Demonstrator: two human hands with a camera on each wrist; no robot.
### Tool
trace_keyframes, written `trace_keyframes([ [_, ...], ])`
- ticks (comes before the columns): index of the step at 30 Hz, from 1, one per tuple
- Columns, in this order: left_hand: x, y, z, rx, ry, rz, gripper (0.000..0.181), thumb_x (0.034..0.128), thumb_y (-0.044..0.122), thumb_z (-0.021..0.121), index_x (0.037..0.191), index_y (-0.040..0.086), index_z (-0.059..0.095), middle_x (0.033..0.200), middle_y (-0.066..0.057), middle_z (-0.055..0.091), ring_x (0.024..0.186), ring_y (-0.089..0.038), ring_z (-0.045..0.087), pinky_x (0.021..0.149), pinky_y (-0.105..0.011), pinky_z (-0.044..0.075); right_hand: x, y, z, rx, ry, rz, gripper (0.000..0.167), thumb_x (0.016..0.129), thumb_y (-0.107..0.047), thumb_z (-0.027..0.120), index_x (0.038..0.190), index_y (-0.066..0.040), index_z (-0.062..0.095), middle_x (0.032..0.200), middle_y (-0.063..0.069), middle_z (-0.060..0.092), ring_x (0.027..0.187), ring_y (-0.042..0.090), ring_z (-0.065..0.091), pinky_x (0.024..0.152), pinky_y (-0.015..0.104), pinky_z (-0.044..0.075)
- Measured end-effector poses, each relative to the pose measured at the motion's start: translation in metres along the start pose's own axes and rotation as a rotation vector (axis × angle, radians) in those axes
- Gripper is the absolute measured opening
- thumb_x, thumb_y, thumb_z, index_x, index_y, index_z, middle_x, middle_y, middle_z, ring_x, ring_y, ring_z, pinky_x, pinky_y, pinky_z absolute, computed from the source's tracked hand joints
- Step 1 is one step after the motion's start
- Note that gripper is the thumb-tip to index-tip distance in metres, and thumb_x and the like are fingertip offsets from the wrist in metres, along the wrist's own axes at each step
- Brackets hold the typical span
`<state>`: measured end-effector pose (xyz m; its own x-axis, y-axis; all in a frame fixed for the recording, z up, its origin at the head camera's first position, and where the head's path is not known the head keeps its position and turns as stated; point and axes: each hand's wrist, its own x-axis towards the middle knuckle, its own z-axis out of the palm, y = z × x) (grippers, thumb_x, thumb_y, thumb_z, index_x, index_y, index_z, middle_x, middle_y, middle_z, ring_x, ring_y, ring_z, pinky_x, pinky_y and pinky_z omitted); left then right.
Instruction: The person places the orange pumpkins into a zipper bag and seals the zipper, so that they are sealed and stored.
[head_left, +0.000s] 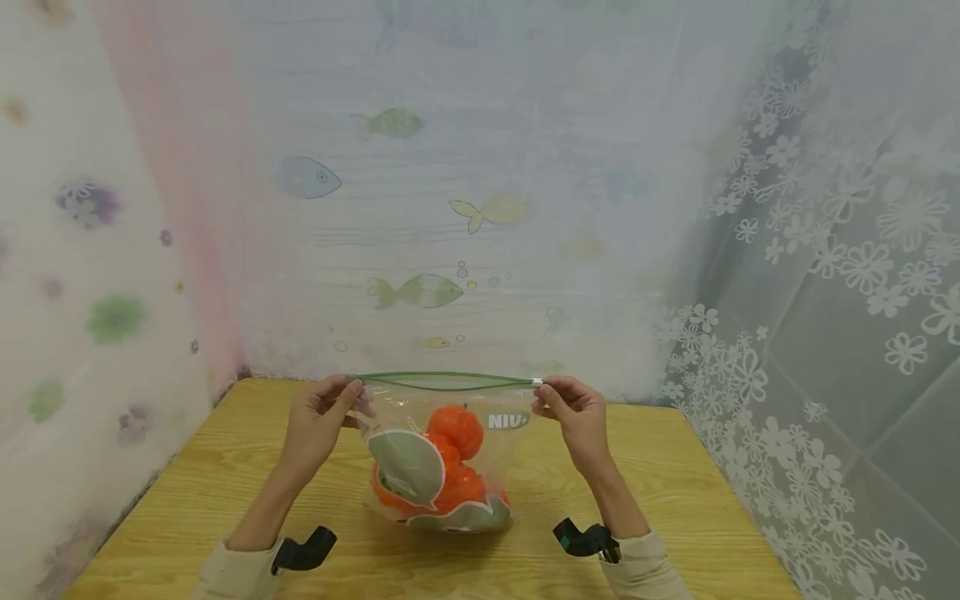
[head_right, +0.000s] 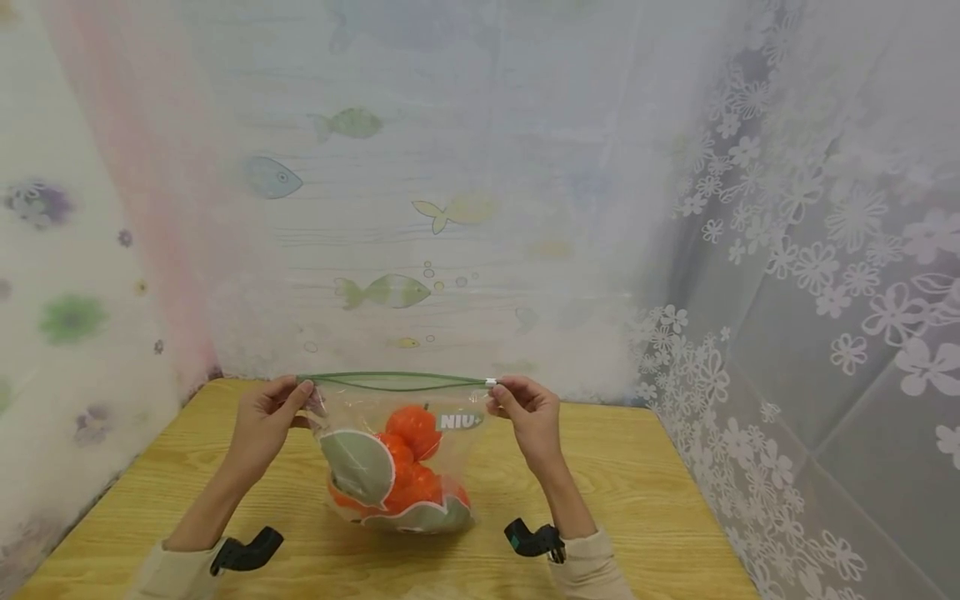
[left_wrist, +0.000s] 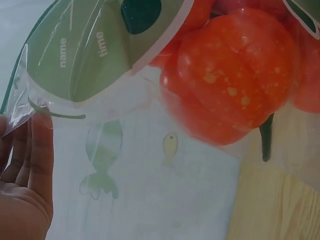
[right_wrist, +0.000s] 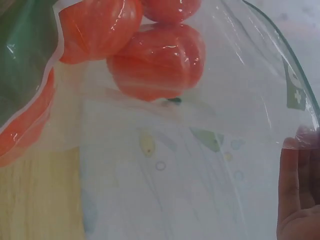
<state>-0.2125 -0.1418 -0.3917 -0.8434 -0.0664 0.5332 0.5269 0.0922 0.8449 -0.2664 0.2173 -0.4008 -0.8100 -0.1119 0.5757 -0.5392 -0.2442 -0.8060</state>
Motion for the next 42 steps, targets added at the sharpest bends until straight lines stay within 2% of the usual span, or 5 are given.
trace_keyframes([
  [6,-0.002,0.013,-0.009,0.062,-0.108,-0.029,0.028,0.1042,0.008,0.058,0.126,-0.008,0.06,0.095,0.005,0.071,0.08,-0.009,0.071,0.069,-0.029,0.063,0.0,0.0,0.008,-0.043,0.014,-0.004,0.013,0.1,0.0,0.062,0.105,0.011,0.066,0.088,-0.003,0.073,0.076,0.008,0.07,0.072,0.028,0.064],
  [13,0.0,0.025,-0.006,0.279,-0.068,-0.002,0.041,0.0968,0.011,0.071,0.135,0.003,0.059,0.113,-0.013,0.067,0.096,-0.008,0.066,0.084,-0.02,0.058,0.001,0.0,0.015,-0.05,0.037,-0.017,0.017,0.099,0.0,0.063,0.105,0.016,0.064,0.087,-0.002,0.073,0.074,0.009,0.07,0.07,0.028,0.064],
  [21,0.008,0.038,0.024,0.471,0.07,0.295,0.049,0.0831,0.004,0.08,0.129,0.005,0.064,0.127,-0.011,0.063,0.114,-0.026,0.058,0.095,-0.029,0.047,0.001,-0.001,0.023,-0.041,0.027,-0.016,0.014,0.099,0.001,0.062,0.105,0.014,0.065,0.087,0.0,0.073,0.073,0.008,0.07,0.069,0.029,0.064],
  [28,0.018,0.053,0.063,0.503,-0.004,0.556,0.03,0.0844,-0.001,0.075,0.114,0.003,0.071,0.114,-0.011,0.067,0.109,-0.029,0.062,0.094,-0.043,0.054,0.001,-0.001,0.029,-0.031,-0.007,-0.015,0.016,0.099,0.002,0.062,0.105,0.017,0.062,0.087,-0.005,0.073,0.072,0.007,0.07,0.068,0.029,0.064],
  [42,0.036,0.053,0.12,0.313,-0.287,0.158,0.029,0.0934,0.007,0.072,0.122,0.006,0.068,0.116,-0.007,0.069,0.104,-0.022,0.063,0.09,-0.041,0.059,-0.004,0.001,0.035,-0.04,-0.016,0.001,0.009,0.1,-0.001,0.063,0.104,0.005,0.068,0.083,-0.004,0.071,0.069,0.008,0.07,0.067,0.028,0.064],
])
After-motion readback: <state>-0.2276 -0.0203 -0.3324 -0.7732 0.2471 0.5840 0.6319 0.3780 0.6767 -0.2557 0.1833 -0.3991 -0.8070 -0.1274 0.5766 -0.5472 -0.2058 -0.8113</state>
